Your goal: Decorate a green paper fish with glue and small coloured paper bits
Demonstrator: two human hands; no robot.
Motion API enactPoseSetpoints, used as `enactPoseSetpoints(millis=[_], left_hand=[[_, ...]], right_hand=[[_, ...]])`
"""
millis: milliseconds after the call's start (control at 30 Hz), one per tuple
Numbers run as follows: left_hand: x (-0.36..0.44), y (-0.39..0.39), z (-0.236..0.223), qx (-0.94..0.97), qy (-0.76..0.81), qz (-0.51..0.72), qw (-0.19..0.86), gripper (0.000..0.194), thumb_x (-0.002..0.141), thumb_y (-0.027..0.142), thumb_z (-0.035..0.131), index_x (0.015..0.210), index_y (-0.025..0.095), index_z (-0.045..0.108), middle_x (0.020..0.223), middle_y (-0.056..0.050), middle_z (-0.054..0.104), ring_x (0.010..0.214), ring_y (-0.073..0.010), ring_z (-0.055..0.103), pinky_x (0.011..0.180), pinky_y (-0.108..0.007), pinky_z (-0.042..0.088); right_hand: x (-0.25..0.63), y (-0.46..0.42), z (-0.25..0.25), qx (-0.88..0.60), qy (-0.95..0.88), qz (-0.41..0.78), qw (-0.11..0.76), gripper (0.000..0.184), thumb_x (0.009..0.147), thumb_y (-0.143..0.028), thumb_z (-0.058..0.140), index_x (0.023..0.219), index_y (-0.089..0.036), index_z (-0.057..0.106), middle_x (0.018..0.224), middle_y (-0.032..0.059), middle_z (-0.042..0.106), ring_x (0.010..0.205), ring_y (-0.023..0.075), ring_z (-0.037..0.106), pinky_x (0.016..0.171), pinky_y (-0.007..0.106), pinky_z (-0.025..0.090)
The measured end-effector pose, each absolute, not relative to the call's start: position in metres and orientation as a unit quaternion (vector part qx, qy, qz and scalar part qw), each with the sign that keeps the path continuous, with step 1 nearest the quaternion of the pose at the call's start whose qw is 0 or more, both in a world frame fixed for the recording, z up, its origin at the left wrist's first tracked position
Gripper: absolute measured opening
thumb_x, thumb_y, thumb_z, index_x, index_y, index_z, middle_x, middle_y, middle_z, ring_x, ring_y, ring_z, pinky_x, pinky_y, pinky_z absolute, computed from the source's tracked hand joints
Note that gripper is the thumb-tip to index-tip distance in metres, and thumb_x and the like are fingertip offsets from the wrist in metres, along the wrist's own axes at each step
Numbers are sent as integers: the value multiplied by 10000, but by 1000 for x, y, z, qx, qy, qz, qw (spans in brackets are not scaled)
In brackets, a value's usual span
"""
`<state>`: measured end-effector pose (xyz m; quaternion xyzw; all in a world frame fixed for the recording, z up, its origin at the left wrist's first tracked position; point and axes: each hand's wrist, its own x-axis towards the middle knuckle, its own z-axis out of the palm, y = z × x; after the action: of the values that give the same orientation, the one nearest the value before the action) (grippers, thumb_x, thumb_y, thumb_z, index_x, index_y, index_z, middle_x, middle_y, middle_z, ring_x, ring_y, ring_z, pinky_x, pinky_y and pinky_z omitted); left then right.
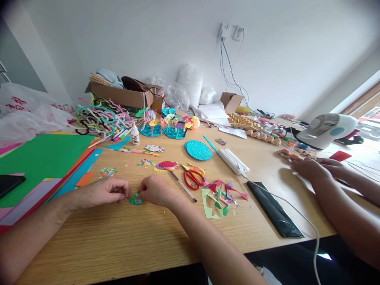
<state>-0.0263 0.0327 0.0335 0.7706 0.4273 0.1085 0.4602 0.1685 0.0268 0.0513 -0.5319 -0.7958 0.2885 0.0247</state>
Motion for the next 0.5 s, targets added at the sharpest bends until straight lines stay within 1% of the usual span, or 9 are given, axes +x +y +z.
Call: enactPoseSetpoints(millis=[100,500], left_hand=[[-26,34,31,775,430,105,451,191,622,272,498,728,212,645,696,21,624,669,-167,551,593,-227,386],[-27,34,27,784,432,105,433,170,662,262,513,740,219,657,733,18,660,708,-177,583,621,-226,408]], right_hand=[[167,27,51,-528,-801,281,15,122,750,-148,623,795,-180,732,738,5,692,609,108,529,501,205,301],[165,30,56,-515,-819,251,-18,156,758,-163,610,843,-183,740,799,28,721,634,120,569,497,209,301]])
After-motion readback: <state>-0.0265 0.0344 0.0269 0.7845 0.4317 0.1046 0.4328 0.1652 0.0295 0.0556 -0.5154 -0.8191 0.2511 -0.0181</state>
